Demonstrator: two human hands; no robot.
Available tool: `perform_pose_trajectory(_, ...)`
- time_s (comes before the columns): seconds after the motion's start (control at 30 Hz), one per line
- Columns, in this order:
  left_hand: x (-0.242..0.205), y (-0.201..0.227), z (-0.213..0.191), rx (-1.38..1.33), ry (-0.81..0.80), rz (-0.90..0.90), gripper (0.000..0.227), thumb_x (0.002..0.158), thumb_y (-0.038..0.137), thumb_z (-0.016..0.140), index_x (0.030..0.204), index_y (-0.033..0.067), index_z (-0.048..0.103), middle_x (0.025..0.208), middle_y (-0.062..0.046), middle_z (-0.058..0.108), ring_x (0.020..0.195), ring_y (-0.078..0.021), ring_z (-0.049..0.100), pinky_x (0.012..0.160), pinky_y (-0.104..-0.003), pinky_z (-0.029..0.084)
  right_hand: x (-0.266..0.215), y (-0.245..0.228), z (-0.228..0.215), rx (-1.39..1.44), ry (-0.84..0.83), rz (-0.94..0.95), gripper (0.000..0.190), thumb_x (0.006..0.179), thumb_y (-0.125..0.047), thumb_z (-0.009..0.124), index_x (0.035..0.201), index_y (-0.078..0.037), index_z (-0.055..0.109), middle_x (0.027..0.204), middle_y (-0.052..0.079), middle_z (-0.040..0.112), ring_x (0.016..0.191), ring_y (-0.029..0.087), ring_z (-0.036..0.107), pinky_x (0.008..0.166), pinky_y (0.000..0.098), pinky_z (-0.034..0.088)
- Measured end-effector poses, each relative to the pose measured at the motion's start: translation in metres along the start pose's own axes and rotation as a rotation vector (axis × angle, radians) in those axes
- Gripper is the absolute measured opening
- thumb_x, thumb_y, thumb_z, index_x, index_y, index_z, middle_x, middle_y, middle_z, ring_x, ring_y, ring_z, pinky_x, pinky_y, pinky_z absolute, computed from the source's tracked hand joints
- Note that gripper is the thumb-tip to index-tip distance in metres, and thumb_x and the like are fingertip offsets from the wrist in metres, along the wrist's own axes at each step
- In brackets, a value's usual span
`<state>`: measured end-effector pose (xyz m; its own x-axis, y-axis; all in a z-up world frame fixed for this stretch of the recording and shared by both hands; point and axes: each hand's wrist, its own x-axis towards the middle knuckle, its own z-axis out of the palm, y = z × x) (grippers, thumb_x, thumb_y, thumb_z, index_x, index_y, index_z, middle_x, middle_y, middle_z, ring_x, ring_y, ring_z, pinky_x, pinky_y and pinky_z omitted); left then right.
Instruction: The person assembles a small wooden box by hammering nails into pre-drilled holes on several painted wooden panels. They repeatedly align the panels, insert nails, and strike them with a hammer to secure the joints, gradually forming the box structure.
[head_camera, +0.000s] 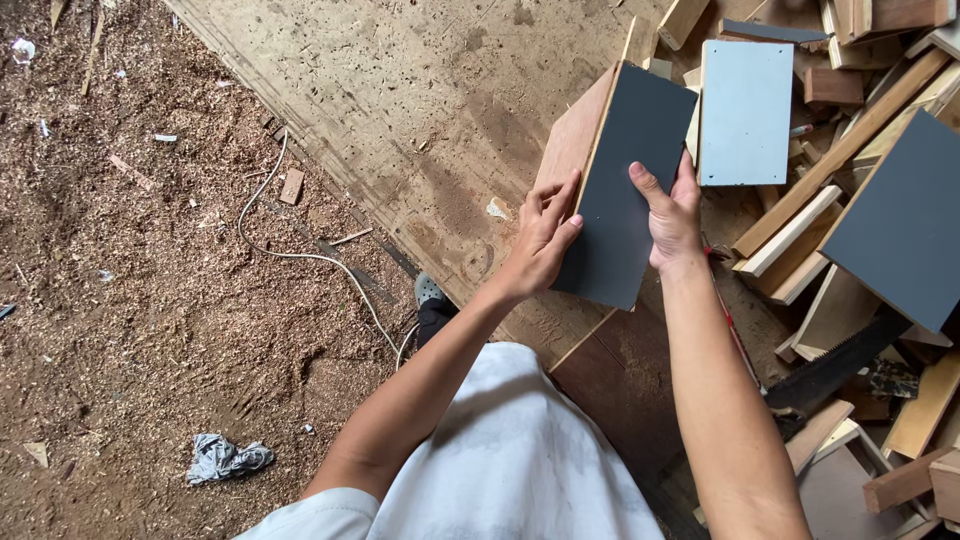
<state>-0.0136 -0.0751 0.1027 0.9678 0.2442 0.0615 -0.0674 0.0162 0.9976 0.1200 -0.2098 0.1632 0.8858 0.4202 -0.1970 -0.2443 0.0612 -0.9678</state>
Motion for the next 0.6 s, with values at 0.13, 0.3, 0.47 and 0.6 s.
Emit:
perform_pose_trajectory(0.13, 0.002, -0.002, -0.002, 0.012, 0.010, 0.006, 0.059, 0.110, 0.038, 0.039, 0.165, 0.0182, 0.031, 0.149, -0.024, 0.037, 0.143, -0.0376, 0.033, 0.122, -0.053, 0.031, 0.003, -0.003, 0.000, -0.005, 0.003, 0.010, 0.076, 0.089, -0.023, 0.084, 0.150, -0.007, 0.042, 0.134, 0.010, 0.062, 0.123, 0.021, 0.065, 0.104, 0.0366, 0.060)
perform_pose_trajectory(0.3, 0.001, -0.003, -0.002, 0.024, -0.004, 0.007, 0.059, 0.110, 0.039, 0.039, 0.165, 0.0178, 0.031, 0.147, -0.024, 0.037, 0.142, -0.0373, 0.034, 0.123, -0.052, 0.029, 0.002, -0.003, 0.001, 0.011, -0.015, -0.015, 0.076, 0.091, -0.021, 0.084, 0.152, -0.005, 0.042, 0.135, 0.010, 0.061, 0.125, 0.021, 0.063, 0.107, 0.0363, 0.058)
perform_pose_trajectory(0.47, 0.001, 0.000, -0.004, 0.048, 0.001, 0.007, 0.059, 0.111, 0.041, 0.038, 0.165, 0.0176, 0.032, 0.149, -0.024, 0.037, 0.143, -0.0370, 0.034, 0.123, -0.052, 0.028, 0.002, -0.001, -0.005, 0.010, 0.008, 0.004, 0.069, 0.089, -0.019, 0.083, 0.146, -0.005, 0.045, 0.132, 0.011, 0.063, 0.123, 0.022, 0.064, 0.105, 0.0361, 0.059)
perform_pose_trajectory(0.6, 0.003, -0.001, -0.003, 0.047, -0.009, -0.015, 0.062, 0.109, 0.044, 0.040, 0.164, 0.0171, 0.031, 0.148, -0.024, 0.035, 0.141, -0.0370, 0.035, 0.121, -0.053, 0.031, 0.013, 0.002, -0.011, 0.012, 0.048, 0.226, 0.056, 0.086, -0.018, 0.080, 0.133, -0.005, 0.053, 0.125, 0.013, 0.065, 0.114, 0.024, 0.067, 0.097, 0.0403, 0.060)
